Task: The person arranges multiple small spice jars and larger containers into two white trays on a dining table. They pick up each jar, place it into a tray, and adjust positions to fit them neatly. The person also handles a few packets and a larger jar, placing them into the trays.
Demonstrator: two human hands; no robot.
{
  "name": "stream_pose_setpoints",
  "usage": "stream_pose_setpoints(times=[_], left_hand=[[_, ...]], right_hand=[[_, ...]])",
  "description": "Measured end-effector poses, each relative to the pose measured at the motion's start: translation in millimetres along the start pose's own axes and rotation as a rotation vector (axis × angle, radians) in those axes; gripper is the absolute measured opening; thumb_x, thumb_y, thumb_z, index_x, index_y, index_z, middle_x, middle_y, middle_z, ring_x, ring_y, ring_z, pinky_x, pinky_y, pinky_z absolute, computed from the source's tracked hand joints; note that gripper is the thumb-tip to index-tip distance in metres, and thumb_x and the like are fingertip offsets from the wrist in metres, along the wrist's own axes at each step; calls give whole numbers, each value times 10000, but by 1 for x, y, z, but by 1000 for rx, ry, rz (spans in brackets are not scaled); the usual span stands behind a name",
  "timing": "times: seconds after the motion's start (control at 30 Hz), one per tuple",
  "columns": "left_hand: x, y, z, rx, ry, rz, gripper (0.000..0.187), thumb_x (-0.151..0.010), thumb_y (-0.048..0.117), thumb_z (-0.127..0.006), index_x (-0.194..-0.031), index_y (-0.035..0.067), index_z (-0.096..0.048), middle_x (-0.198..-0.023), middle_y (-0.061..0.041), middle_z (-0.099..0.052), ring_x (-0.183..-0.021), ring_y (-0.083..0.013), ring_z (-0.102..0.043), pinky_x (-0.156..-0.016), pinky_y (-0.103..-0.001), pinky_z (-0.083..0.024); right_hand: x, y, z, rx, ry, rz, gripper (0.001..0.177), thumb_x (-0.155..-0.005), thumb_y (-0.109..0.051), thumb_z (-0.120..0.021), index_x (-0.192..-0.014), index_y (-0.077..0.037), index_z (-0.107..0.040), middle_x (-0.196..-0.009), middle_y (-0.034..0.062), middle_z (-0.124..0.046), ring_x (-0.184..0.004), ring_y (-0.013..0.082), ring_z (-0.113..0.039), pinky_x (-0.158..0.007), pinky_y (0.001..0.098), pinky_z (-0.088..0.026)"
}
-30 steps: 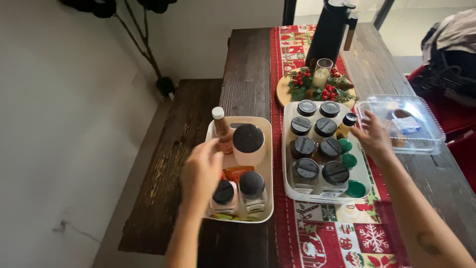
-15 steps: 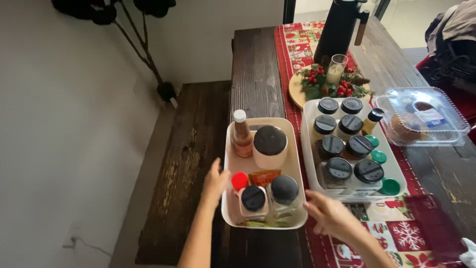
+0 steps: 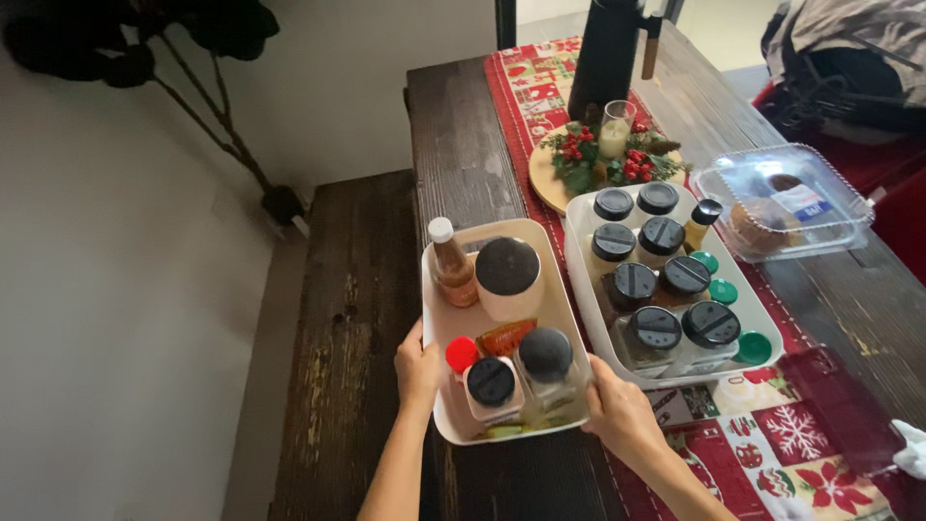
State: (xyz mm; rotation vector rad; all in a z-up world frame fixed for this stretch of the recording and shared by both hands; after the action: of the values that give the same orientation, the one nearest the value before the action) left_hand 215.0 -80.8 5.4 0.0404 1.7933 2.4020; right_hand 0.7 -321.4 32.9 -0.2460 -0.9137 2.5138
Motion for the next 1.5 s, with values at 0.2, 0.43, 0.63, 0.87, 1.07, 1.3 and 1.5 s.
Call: stream_pose_setpoints(times=[0.2, 0.43, 0.63, 0.87, 1.07, 1.3, 1.5], left_hand=[[-16, -1, -20, 58, -34, 18, 515, -832, 41, -501, -1313, 90, -675, -1094, -168, -797, -1003, -253, -780, -876, -345, -571], [-27, 9, -31, -6, 11, 16, 527, -824, 22, -500, -1318, 91, -669, -1137, -166, -766, -1023, -253, -757, -889, -356, -557], [-22, 7, -39, -18, 24, 54, 545, -814, 6, -465, -1300, 99, -694, -1103, -180, -772, -1009, -284, -756, -881, -381, -560], [-27, -1, -40, -52, 93, 10, 498, -826, 19, -490, -1273, 82, -700, -1087, -187, -769, -995, -300, -763, -869, -387, -569], [-24, -13, -52, -111, 114, -45, 498, -823, 37, -511, -1277, 85, -710, -1088, -203, -760, -1017, -335, -743, -873, -403, -561], [-18, 14, -43, -22, 25, -13, 709, -845, 145, -692, -1479, 6, -406, -1477, -226, -503, -1358, -337, -521, -1090, -404, -402], [62, 158, -61, -493, 347, -655, 512, -922, 69, -627, -1429, 38, -557, -1518, -219, -509, -1473, -348, -425, -1232, -591, -215]], right_hand=[[-4, 13, -6, -13, -30, -265, 406, -976, -191, -484, -1374, -117, -511, -788, 247, -755, -792, 388, -765, -839, 495, -554], [-10, 11, -2, 111, 143, -173, 470, -958, -134, -484, -1426, -90, -488, -910, 288, -715, -901, 455, -695, -821, 556, -517], [-8, 16, -1, 134, 134, -145, 605, -904, -68, -489, -1504, -79, -414, -1103, 295, -685, -1042, 442, -667, -893, 526, -511], [24, 17, 11, -221, 148, -57, 486, -916, -119, -613, -1388, -28, -543, -1278, 244, -670, -1107, 357, -692, -899, 392, -540], [39, 65, 87, -569, 268, -202, 277, -987, -135, -610, -1206, -88, -772, -971, 111, -814, -817, 164, -749, -705, 290, -579], [1, 123, 194, 368, 230, -138, 302, -874, -340, -766, -1150, -224, -802, -911, 3, -812, -1022, 172, -701, -926, 353, -540], [-31, 145, 175, 762, -74, 82, 401, -824, -479, -727, -1202, -349, -766, -1228, -149, -722, -1279, 154, -540, -975, 325, -456]])
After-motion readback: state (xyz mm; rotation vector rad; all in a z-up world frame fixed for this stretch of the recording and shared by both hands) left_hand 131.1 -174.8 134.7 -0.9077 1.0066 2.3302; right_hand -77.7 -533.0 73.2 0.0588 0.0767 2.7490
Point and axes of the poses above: each hand's wrist, its own x-axis away from the middle knuckle, its own z-axis out of the back of the hand, y = z × x, the point moved 6 cm from there along -x, towards the middle knuckle
